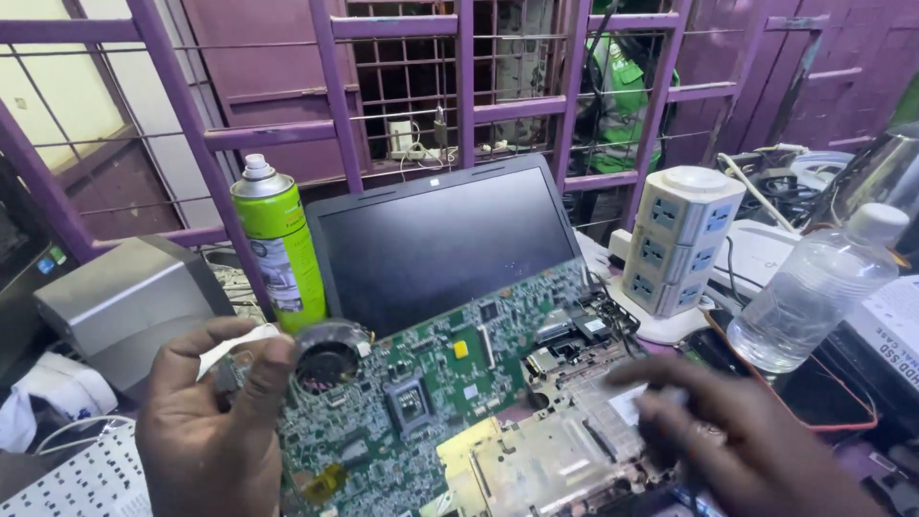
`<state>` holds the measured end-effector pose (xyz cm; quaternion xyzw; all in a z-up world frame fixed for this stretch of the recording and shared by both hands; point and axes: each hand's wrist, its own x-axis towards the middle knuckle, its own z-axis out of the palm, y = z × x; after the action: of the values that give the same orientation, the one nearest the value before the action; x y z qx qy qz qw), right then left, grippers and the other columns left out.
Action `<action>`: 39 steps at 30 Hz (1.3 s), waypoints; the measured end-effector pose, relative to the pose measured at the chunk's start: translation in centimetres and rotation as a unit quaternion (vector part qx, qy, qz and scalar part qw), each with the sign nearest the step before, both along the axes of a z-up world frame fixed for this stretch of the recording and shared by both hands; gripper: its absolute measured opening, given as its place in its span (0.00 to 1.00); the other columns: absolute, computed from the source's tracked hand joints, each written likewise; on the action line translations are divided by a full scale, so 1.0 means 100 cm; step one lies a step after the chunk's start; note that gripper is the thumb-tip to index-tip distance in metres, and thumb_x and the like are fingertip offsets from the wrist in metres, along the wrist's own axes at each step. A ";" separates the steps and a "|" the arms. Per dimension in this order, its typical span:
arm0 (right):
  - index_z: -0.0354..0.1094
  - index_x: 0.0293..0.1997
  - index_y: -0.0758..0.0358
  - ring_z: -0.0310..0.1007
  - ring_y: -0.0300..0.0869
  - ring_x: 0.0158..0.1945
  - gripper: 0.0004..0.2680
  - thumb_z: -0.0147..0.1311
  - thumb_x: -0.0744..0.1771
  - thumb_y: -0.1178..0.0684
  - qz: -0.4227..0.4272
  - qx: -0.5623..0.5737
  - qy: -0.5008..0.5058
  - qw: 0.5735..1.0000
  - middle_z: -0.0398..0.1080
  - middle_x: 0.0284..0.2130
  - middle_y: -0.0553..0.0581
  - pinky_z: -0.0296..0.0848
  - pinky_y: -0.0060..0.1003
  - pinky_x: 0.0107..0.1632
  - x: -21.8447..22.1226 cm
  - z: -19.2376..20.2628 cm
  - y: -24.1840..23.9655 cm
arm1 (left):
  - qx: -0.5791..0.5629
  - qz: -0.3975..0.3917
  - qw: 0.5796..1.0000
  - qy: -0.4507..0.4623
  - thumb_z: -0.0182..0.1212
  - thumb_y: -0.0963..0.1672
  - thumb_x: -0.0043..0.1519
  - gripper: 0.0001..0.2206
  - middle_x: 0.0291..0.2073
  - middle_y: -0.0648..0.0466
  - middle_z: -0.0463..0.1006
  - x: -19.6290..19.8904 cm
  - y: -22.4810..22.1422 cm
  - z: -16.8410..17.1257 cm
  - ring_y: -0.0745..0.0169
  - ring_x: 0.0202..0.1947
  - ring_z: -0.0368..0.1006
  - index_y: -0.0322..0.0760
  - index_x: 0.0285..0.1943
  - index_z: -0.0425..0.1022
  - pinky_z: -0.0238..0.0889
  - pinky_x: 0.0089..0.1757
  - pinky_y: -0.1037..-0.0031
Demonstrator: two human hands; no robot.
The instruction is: Securing a motherboard into a laptop chassis using a screwdriver
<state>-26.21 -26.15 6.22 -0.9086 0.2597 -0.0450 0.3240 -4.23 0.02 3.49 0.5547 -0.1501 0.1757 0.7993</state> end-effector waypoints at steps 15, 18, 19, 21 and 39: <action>0.69 0.71 0.40 0.66 0.46 0.30 0.18 0.52 0.70 0.48 -0.116 0.081 -0.054 0.988 0.72 0.32 0.63 0.63 0.40 0.24 0.057 0.028 0.003 | 0.017 -0.197 0.966 0.164 0.65 0.42 0.55 0.22 0.45 0.49 0.82 -0.003 0.000 0.007 0.61 0.46 0.72 0.28 0.60 0.79 0.62 0.52 0.75; 0.63 0.74 0.41 0.70 0.46 0.37 0.21 0.52 0.69 0.50 -0.120 0.099 -0.062 0.986 0.78 0.34 0.63 0.64 0.39 0.40 0.055 0.023 0.003 | 0.007 -0.180 0.977 0.113 0.63 0.45 0.58 0.21 0.48 0.52 0.81 -0.007 0.004 0.010 0.62 0.52 0.72 0.32 0.60 0.79 0.60 0.59 0.73; 0.59 0.77 0.42 0.78 0.45 0.47 0.23 0.52 0.69 0.51 -0.109 0.107 -0.076 0.985 0.82 0.36 0.63 0.70 0.40 0.57 0.055 0.021 0.003 | 0.008 -0.159 0.985 0.064 0.62 0.47 0.59 0.20 0.49 0.54 0.81 -0.008 0.008 0.010 0.64 0.55 0.73 0.36 0.60 0.79 0.59 0.62 0.73; 0.58 0.78 0.43 0.73 0.47 0.39 0.25 0.52 0.69 0.53 -0.109 0.116 -0.125 0.979 0.82 0.36 0.65 0.68 0.40 0.46 0.042 0.023 0.004 | 0.038 -0.147 0.988 -0.021 0.62 0.48 0.61 0.20 0.38 0.59 0.76 -0.021 0.019 0.016 0.68 0.45 0.70 0.37 0.60 0.78 0.62 0.59 0.73; 0.71 0.40 0.72 0.46 0.43 0.14 0.04 0.58 0.70 0.60 -0.212 0.312 -0.192 0.906 0.70 0.21 0.71 0.38 0.36 0.16 -0.037 -0.075 -0.071 | 0.330 -0.527 0.705 -0.342 0.60 0.53 0.63 0.10 0.66 0.51 0.80 0.008 -0.010 -0.033 0.38 0.76 0.62 0.61 0.46 0.86 0.50 0.65 0.46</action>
<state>-29.91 -33.20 -1.28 -0.6588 0.3799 -0.2025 0.6170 -3.47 -0.96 0.15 0.5156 -0.7295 -0.1569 0.4211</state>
